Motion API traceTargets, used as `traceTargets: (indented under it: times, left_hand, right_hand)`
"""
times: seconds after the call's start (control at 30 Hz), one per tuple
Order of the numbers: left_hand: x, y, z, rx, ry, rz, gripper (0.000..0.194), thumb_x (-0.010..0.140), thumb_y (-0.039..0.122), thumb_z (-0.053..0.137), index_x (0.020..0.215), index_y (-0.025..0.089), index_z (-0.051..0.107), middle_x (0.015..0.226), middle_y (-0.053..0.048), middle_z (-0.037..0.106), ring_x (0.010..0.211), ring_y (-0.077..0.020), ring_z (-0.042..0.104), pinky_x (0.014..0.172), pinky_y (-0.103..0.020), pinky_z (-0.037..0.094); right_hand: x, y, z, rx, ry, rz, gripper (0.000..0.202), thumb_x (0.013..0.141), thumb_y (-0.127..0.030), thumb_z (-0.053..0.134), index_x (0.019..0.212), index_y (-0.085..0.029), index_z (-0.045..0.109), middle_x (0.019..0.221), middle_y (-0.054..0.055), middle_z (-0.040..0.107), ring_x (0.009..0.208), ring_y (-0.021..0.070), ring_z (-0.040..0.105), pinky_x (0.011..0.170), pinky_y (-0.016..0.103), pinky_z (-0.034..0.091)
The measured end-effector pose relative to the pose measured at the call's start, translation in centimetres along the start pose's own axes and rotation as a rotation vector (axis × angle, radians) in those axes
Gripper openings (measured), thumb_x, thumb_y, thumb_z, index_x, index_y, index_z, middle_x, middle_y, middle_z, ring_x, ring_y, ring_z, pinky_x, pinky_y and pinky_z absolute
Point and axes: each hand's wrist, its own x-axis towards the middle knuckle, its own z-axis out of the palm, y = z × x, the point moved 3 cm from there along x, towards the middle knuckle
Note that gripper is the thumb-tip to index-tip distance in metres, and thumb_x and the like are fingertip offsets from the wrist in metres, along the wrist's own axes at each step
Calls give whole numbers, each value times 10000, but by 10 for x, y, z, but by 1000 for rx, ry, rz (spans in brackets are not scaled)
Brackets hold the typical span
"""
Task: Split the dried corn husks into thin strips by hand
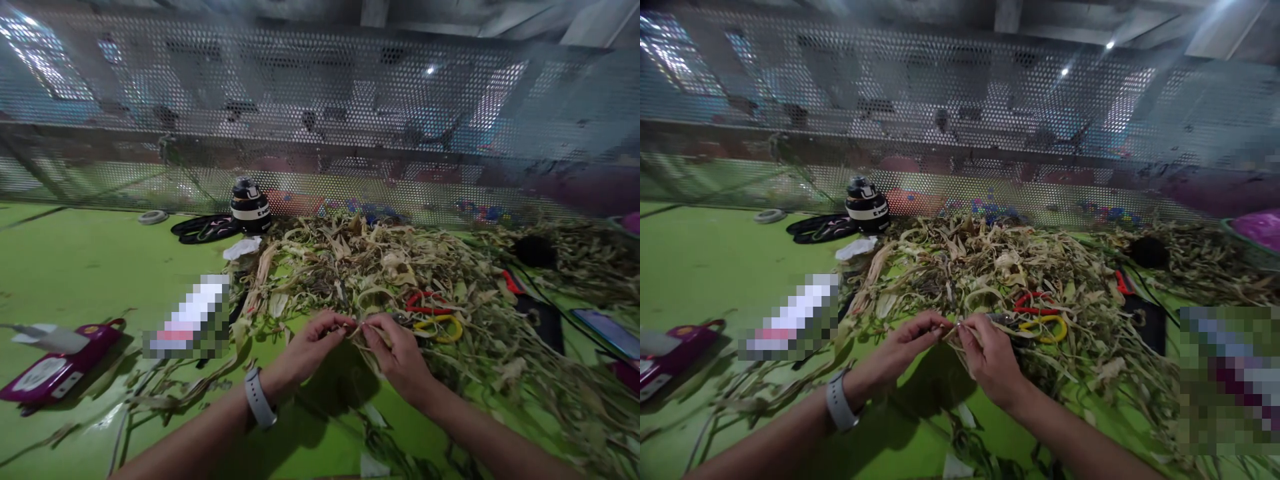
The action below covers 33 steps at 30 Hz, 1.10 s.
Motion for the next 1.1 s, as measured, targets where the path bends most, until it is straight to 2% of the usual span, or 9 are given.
traceTargets:
  times: [0.1, 0.17, 0.33, 0.47, 0.53, 0.63, 0.83, 0.97, 1.1]
  left_hand:
    - [-1, 1, 4, -124, -48, -103, 322, 726, 446, 639, 915, 187, 658, 776, -9, 593, 713, -131, 500, 670, -236, 404]
    - [-2, 2, 5, -156, -48, -132, 315, 713, 438, 654, 894, 180, 660, 762, -3, 595, 701, -123, 499, 658, -226, 401]
    - [0, -1, 3, -161, -34, -102, 266, 724, 366, 673, 901, 168, 659, 841, -23, 627, 778, -131, 535, 714, -231, 418]
    - [2, -4, 1, -147, -50, -64, 305, 708, 361, 696, 929, 155, 653, 836, -34, 644, 755, -129, 549, 708, -243, 424]
    - [3, -3, -1, -111, -48, -62, 306, 720, 366, 684, 936, 151, 658, 811, -29, 642, 719, -115, 536, 673, -227, 414]
    - [3, -3, -3, -57, -64, -71, 276, 747, 385, 652, 873, 140, 670, 754, -19, 629, 672, -99, 514, 629, -210, 396]
    - [3, -7, -3, -95, -83, -110, 313, 664, 353, 736, 882, 143, 657, 846, -40, 662, 738, -128, 576, 702, -255, 449]
    - [4, -9, -3, -139, -94, -110, 315, 646, 343, 751, 880, 149, 668, 879, -43, 677, 783, -141, 596, 770, -287, 461]
    - [4, -10, -4, -168, -98, -112, 289, 679, 328, 734, 906, 159, 676, 893, -41, 678, 798, -134, 588, 782, -265, 445]
  right_hand:
    - [-1, 8, 6, 173, -55, 213, 190, 904, -334, 434, 824, -194, 534, 694, -6, 564, 618, 129, 557, 576, 232, 463]
    - [-2, 11, 9, 288, -87, 306, 213, 896, -375, 438, 818, -194, 520, 672, -16, 538, 575, 121, 538, 520, 221, 458]
    - [-3, 13, 11, 344, -70, 334, 221, 863, -385, 488, 787, -182, 535, 716, 0, 553, 639, 130, 543, 556, 229, 473]
    - [-6, 17, 16, 528, -139, 476, 229, 860, -430, 473, 839, -202, 491, 615, -39, 516, 463, 116, 507, 413, 227, 449]
    - [-6, 16, 14, 504, -136, 477, 233, 857, -430, 477, 826, -200, 497, 594, -41, 513, 465, 116, 504, 430, 226, 444]
    - [-3, 13, 8, 364, -78, 403, 239, 843, -406, 512, 763, -182, 534, 655, -14, 542, 584, 124, 531, 553, 232, 451]
    - [-1, 8, 8, 316, -82, 323, 245, 855, -389, 496, 734, -177, 524, 669, -12, 519, 639, 124, 493, 601, 228, 416]
    - [-2, 8, 8, 361, -54, 372, 273, 835, -417, 515, 692, -185, 496, 592, -32, 481, 563, 109, 447, 542, 220, 382]
    - [-2, 11, 10, 454, -51, 509, 308, 791, -475, 554, 701, -191, 477, 515, -56, 475, 451, 88, 405, 437, 204, 330]
